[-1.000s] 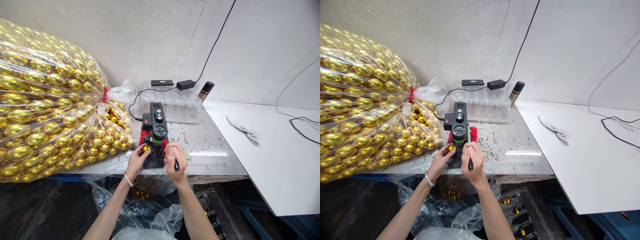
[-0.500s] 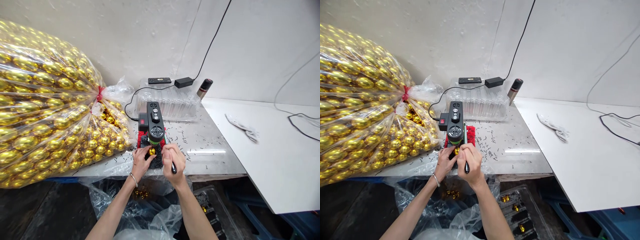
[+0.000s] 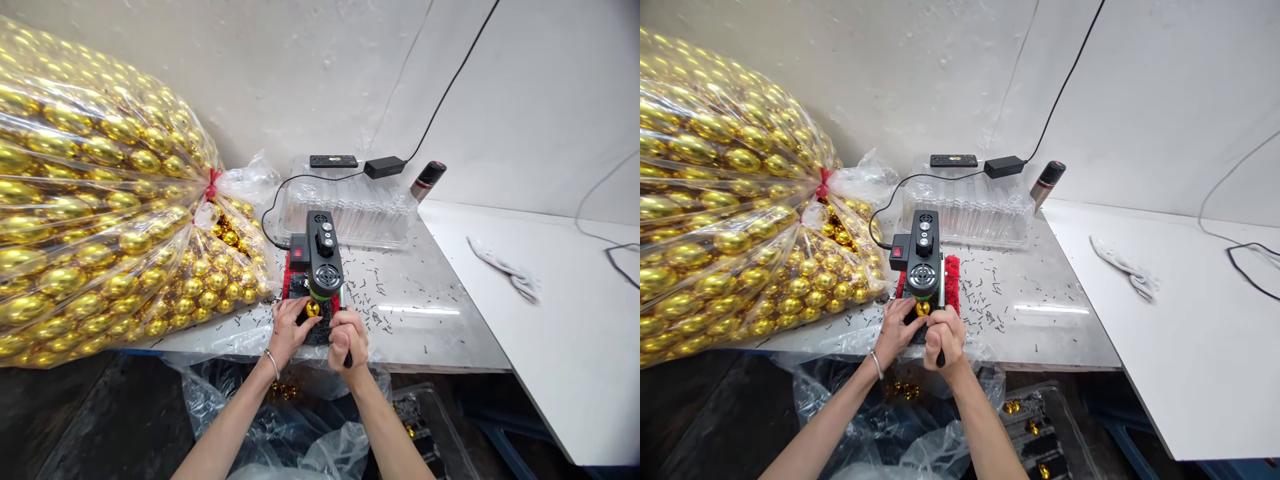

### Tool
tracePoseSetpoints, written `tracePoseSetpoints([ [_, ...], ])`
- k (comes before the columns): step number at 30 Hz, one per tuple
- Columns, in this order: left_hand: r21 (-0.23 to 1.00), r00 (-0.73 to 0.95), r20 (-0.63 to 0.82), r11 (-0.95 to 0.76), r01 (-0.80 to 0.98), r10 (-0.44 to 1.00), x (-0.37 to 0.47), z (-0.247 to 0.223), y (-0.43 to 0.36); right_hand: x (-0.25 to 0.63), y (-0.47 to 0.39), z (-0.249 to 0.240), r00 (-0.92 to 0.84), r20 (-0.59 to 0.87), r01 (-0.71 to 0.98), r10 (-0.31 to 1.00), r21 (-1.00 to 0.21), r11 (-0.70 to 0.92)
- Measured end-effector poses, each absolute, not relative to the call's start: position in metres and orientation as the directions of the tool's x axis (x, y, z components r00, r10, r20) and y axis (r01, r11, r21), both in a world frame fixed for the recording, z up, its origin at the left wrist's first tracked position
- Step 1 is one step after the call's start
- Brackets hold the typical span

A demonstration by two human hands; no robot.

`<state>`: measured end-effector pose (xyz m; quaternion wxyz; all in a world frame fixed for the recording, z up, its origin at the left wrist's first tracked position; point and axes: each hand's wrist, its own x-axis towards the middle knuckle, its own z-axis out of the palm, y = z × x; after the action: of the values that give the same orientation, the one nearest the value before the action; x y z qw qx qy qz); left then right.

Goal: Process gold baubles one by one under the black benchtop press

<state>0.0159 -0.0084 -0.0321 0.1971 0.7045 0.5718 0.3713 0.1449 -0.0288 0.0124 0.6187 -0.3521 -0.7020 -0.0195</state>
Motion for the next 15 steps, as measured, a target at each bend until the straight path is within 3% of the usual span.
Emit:
tracePoseSetpoints([
  [6, 0.689, 0.071, 0.344, -0.303, 0.658, 0.936, 0.015, -0.034, -0.008, 0.143, -0.026, 0.001, 0.045, 0.885, 0.513, 0.464, -0.419, 0.749],
  [10, 0.674, 0.073, 0.399, -0.346, 0.652, 0.914, 0.015, -0.039, -0.007, 0.144, -0.026, -0.006, -0.041, 0.889, 0.519, 0.456, -0.371, 0.77],
  [15, 0.681, 0.046, 0.411, -0.341, 0.648, 0.91, 0.016, -0.044, -0.004, 0.145, -0.031, 0.028, -0.001, 0.864, 0.496, 0.504, -0.437, 0.75],
])
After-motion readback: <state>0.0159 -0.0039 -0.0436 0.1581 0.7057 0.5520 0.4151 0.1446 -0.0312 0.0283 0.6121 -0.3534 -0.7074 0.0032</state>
